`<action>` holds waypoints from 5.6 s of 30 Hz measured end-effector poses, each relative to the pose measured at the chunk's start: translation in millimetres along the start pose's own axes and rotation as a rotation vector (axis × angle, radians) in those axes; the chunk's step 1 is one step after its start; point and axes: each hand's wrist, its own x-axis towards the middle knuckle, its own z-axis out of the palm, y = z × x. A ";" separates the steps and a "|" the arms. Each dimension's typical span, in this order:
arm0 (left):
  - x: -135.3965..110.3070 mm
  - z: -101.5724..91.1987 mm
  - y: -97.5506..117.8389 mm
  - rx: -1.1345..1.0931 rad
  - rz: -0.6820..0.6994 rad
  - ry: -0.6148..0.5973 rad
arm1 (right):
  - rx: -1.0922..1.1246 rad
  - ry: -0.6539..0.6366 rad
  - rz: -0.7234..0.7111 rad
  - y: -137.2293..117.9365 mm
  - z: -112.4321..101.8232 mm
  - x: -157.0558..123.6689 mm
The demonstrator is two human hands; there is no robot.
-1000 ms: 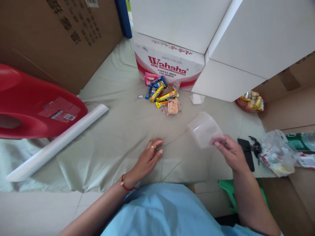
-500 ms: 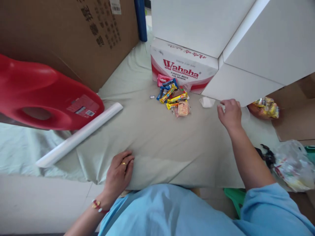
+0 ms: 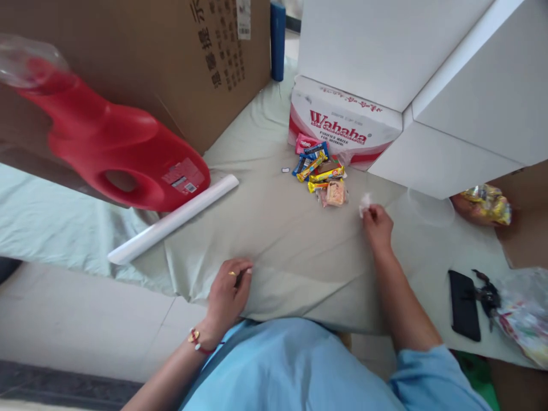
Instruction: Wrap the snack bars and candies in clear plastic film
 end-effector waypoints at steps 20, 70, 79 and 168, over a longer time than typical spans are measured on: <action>64.5 108.0 53.7 -0.653 -0.239 -0.361 | 1.169 -0.156 0.320 -21.3 13.4 -117.9; 87.2 76.0 51.1 -0.944 -0.669 0.001 | 1.135 -0.122 0.300 -23.0 -0.2 -109.4; 87.9 65.2 52.9 -0.965 -0.662 -0.009 | 0.362 0.091 -0.057 -23.3 -23.4 -115.0; 79.4 100.1 45.9 0.354 0.342 -0.498 | 0.310 -0.160 0.227 -2.8 -20.7 -120.3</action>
